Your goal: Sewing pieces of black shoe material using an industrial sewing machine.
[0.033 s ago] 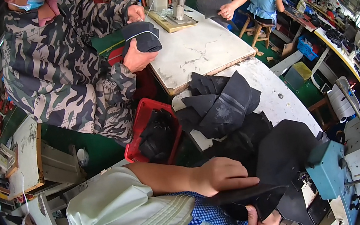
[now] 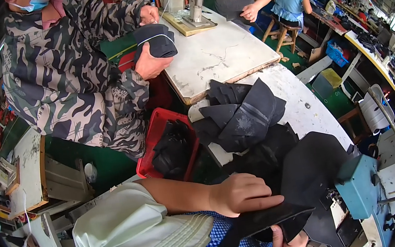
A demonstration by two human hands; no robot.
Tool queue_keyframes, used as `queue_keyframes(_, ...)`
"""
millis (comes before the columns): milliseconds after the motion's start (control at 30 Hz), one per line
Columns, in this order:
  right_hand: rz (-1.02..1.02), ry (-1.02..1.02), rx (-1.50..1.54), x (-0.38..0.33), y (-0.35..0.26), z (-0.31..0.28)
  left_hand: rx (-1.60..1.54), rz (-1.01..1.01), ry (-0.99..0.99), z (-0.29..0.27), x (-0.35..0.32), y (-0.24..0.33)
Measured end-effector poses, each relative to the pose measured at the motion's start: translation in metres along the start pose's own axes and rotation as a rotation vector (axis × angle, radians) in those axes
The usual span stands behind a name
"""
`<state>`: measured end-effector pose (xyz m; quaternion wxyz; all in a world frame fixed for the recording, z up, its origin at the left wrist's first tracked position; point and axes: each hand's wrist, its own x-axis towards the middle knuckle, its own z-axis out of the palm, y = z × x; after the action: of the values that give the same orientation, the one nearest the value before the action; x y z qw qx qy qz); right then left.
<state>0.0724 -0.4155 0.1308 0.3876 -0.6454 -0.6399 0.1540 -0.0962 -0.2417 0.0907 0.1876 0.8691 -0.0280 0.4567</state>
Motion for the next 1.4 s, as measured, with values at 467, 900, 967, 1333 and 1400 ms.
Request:
queue_keyframes(467, -0.612, 0.292, -0.356, 0.007, -0.009, -0.047, 0.282, 0.064, 0.167, -0.054, 0.018, -0.030)
queue_keyframes(900, -0.258, -0.032, -0.417, 0.012, 0.010, -0.040, 1.041, -0.685, 0.327, -0.183, -0.022, -0.116)
queue_keyframes(967, -0.256, -0.028, -0.412, 0.013, 0.010, -0.038, 1.349, -0.687, 0.394, -0.205, -0.019, -0.131)
queue_keyframes(1333, -0.245, -0.009, -0.408, 0.011, 0.007, -0.037, 1.212, -0.767, 0.280, -0.203, -0.052, -0.154)
queue_keyframes(1400, -0.242, -0.006, -0.390, 0.010, 0.006, -0.035, 1.223, -0.765, 0.222, -0.201, -0.054, -0.157)
